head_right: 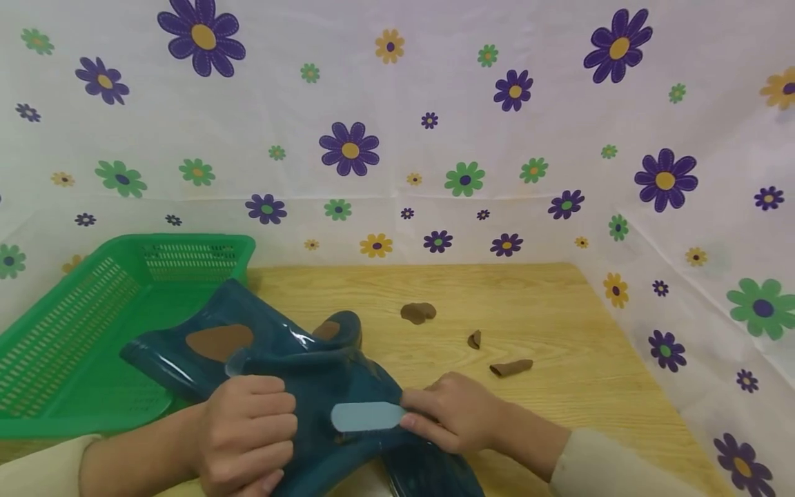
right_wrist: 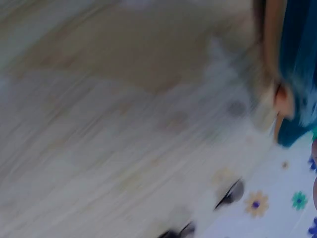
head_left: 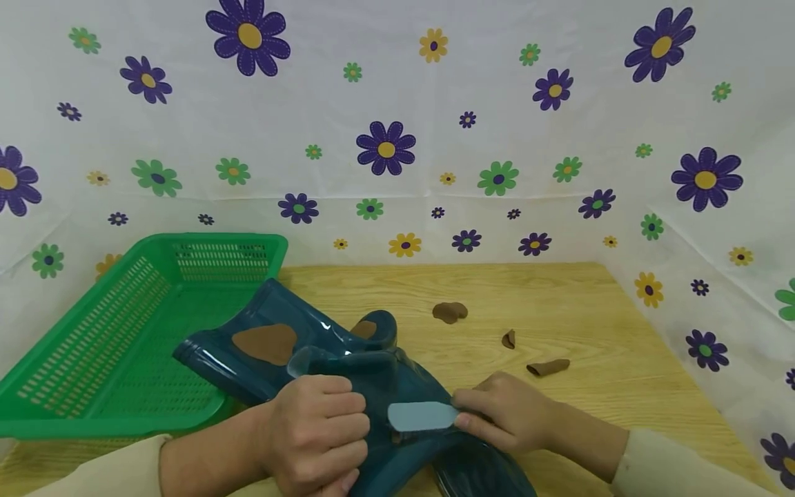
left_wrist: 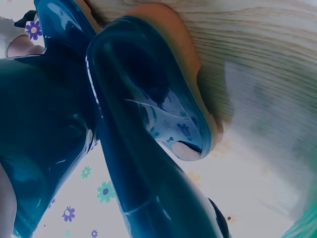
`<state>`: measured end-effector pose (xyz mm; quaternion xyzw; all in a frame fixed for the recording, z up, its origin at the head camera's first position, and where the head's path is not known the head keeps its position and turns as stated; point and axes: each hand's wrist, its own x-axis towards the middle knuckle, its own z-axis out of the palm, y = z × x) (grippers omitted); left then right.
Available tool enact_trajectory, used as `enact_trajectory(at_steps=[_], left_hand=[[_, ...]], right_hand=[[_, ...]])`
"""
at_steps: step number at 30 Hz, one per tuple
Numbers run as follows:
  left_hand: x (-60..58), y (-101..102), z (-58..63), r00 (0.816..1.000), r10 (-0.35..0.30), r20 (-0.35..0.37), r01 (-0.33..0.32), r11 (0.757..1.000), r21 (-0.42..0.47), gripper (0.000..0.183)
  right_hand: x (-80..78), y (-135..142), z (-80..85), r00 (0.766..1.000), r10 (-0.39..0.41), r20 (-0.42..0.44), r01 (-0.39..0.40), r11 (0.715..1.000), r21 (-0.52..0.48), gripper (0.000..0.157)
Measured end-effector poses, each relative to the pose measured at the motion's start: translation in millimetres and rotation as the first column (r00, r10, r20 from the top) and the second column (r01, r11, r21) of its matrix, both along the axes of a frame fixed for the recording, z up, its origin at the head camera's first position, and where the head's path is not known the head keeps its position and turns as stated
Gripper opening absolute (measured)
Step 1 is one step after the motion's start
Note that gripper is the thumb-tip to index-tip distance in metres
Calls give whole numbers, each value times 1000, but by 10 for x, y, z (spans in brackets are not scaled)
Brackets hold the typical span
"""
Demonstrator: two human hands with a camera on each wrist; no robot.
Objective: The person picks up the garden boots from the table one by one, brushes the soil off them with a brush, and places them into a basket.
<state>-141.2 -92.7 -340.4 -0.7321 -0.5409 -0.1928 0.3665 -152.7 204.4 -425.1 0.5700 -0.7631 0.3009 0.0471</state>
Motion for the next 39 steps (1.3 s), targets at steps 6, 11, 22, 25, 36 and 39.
enact_trajectory(at_steps=[6,11,22,25,36,39], left_hand=[[5,27,27,1000,-5,-14,5,1000,3,43],[-6,25,21,1000,-1,-6,1,1000,1,42],[-16,10,2,1000,0,-27,-1,1000,-14,42],[-18,17,17,1000,-3,-17,3,1000,-13,41],[0,66,41,998,-26,-57,28,999,25,43],[-6,51,26,999,-23,-45,24,999,24,43]], right_hand=[[76,-360,113,995,-42,86,44,999,-23,11],[49,-340,167,995,-45,87,43,999,23,12],[-38,303,104,998,-21,-64,30,989,148,20],[-34,299,81,996,-23,-81,32,993,114,17],[-36,-476,192,990,84,-109,-86,996,-18,25],[-79,-458,231,982,94,-162,-93,996,14,30]])
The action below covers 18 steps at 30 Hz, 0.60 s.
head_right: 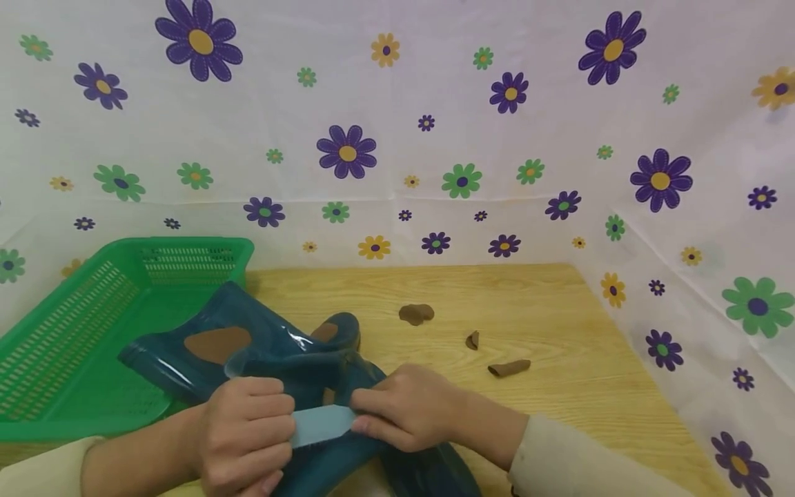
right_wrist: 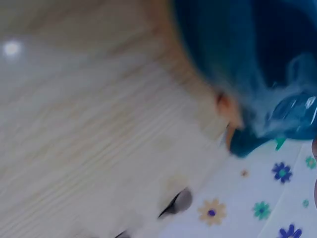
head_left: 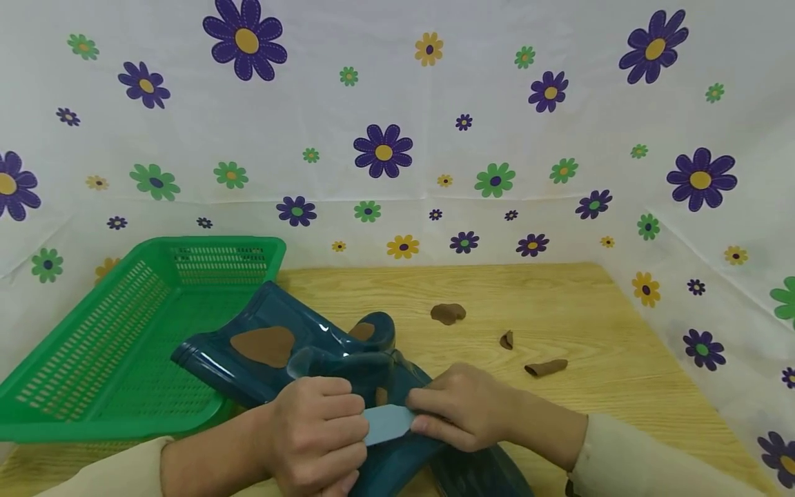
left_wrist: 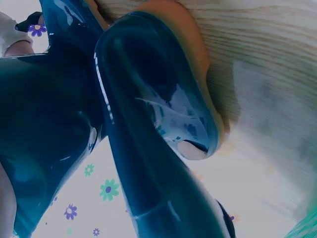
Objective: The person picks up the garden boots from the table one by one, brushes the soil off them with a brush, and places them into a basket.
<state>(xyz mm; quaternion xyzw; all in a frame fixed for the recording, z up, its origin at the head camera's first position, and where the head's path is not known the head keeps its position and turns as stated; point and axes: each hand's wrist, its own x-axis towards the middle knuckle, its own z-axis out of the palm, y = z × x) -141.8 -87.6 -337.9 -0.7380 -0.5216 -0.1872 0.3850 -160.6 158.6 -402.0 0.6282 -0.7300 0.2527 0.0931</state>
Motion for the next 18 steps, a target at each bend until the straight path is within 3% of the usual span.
enact_trajectory(at_steps=[4,9,14,18], left_hand=[[15,-28,-34,1000,13,15,-13,1000,9,44],[8,-39,-32,1000,11,18,-11,1000,17,42],[-2,-42,-23,999,4,42,-5,999,32,40],[-8,-18,-33,998,-1,55,-2,999,44,41]], right_hand=[[-100,269,-61,992,-42,-116,54,993,101,31],[-229,860,-125,947,-111,-302,162,975,150,37],[-315,1283,-103,913,-223,-342,271,958,98,38],[-354,1396,-58,855,-361,-373,413,908,68,39]])
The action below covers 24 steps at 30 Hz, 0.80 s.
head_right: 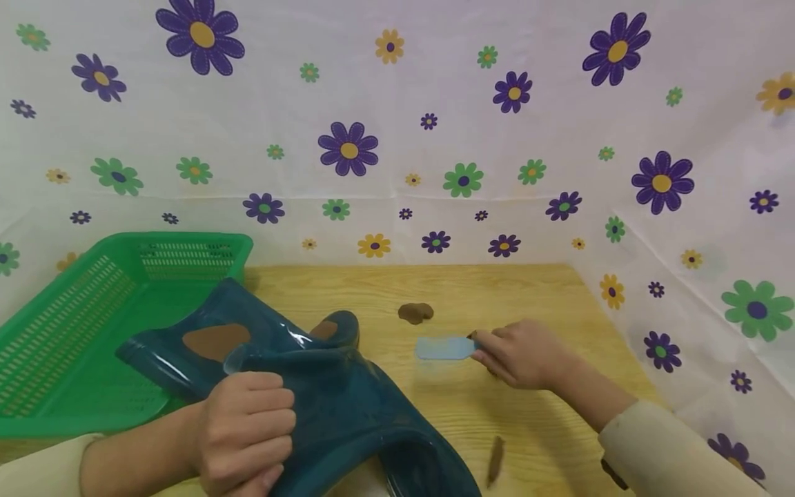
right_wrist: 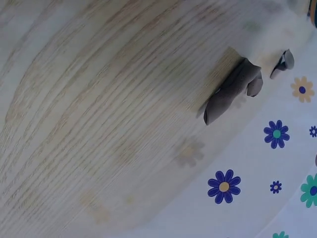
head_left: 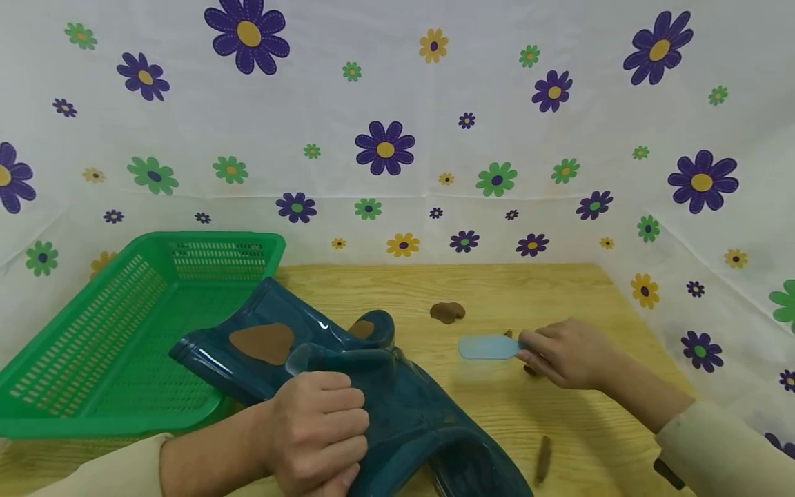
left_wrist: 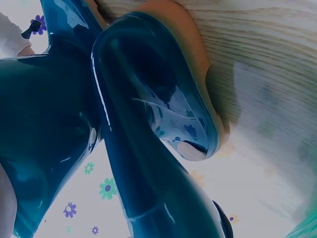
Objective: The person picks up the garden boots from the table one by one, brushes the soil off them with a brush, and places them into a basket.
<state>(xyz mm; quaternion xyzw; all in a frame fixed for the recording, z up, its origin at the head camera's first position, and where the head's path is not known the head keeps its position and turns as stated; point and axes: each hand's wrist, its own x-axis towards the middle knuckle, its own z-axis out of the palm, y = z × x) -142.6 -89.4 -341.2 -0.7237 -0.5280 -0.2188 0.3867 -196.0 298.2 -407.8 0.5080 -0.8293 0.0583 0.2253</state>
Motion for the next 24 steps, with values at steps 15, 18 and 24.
enact_trajectory(at_steps=[15,18,24], left_hand=[[-17,12,4,999,-2,46,1,1000,19,42],[-6,19,10,999,2,44,-3,1000,24,43],[-20,26,15,999,-6,54,5,1000,28,43]], right_hand=[[46,-130,-43,843,-480,243,504,862,-44,19],[28,-176,-28,825,-488,283,513,859,-13,17],[34,-163,7,796,-506,334,523,851,44,15]])
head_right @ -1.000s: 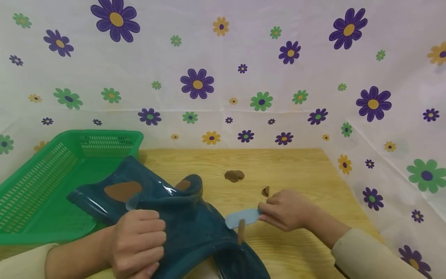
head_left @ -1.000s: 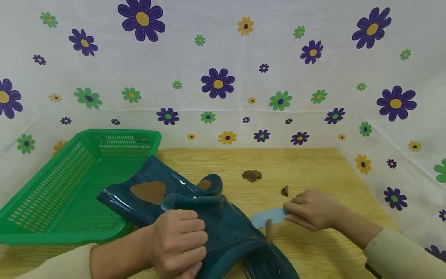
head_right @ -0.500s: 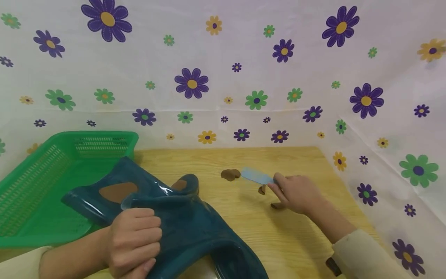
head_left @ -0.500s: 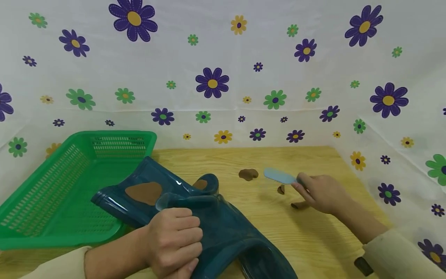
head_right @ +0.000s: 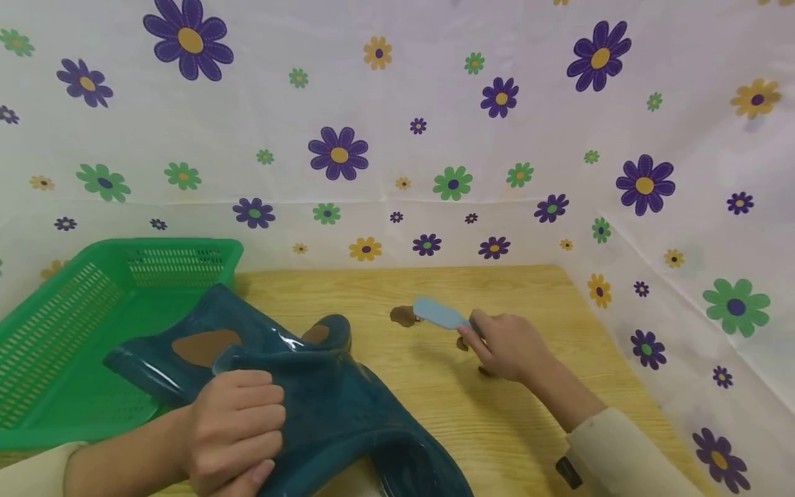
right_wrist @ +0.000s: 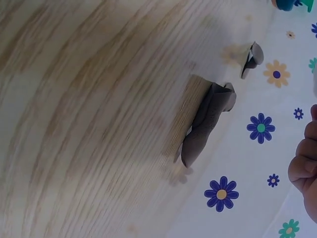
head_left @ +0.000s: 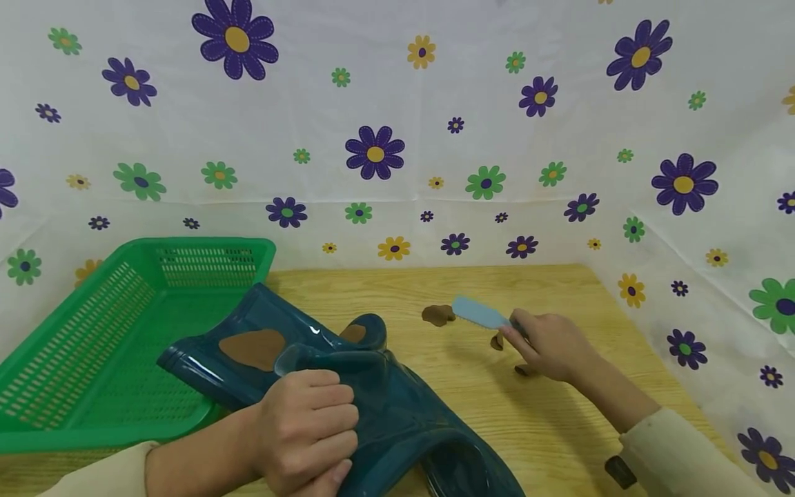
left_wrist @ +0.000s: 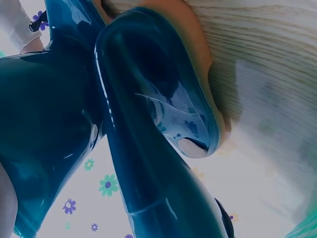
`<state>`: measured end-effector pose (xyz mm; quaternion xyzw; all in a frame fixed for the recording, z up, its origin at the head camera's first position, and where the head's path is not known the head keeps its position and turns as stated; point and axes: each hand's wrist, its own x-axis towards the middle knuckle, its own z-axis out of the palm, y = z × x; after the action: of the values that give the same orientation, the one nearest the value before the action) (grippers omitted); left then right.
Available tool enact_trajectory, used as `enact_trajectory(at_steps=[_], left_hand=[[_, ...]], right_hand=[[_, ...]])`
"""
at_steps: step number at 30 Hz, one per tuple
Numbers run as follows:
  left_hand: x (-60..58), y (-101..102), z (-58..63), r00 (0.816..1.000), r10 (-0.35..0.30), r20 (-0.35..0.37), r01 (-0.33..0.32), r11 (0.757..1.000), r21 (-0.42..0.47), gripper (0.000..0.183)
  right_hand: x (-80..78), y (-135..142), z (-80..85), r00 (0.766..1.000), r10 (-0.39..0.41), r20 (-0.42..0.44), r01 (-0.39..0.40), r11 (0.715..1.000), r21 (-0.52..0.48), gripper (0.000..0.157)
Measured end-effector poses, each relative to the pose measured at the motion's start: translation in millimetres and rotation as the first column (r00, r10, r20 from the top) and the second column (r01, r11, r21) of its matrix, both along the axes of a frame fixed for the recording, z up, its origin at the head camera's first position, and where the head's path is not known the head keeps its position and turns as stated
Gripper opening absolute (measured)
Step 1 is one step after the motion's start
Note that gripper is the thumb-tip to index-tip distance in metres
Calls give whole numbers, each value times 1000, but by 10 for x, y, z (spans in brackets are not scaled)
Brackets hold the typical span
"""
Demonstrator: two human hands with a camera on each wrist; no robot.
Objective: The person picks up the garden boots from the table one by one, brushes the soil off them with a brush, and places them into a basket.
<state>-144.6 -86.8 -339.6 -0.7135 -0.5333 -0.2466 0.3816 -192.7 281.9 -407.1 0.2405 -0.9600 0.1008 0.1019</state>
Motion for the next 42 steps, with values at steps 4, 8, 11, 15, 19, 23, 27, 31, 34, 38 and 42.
enact_trajectory(at_steps=[4,8,11,15,19,23,27,31,34,38,42], left_hand=[[-11,17,8,1000,-2,7,2,1000,-13,43],[-26,37,32,1000,-7,1,7,1000,-4,44],[-32,63,48,1000,-11,2,11,1000,13,45],[-31,81,61,1000,-22,-12,22,999,28,44],[-34,84,70,999,-22,-26,23,999,22,47],[-49,80,90,999,-15,-46,15,1000,1,54],[-66,62,122,995,-25,-93,21,999,-40,58],[-66,36,121,989,-28,-148,12,994,-107,55],[-64,9,107,985,-24,-172,-1,990,-144,51],[-64,-21,96,985,3,-171,-28,989,-142,50],[-71,-25,110,990,60,-130,-75,990,-118,48]], right_hand=[[128,102,15,998,-17,59,17,1000,3,21],[261,261,27,991,-58,118,56,998,23,25],[283,367,24,986,-104,131,99,994,42,28],[252,420,-14,974,-140,180,132,990,52,31],[230,406,-56,969,-137,204,129,990,53,31],[193,392,-73,973,-128,194,120,991,52,30],[111,392,-99,978,-128,162,123,992,42,30],[33,452,-144,976,-160,147,154,987,47,29],[-7,532,-179,967,-193,163,184,981,67,28],[-46,645,-223,954,-228,197,214,973,88,27],[-69,709,-269,930,-253,266,238,967,87,28]])
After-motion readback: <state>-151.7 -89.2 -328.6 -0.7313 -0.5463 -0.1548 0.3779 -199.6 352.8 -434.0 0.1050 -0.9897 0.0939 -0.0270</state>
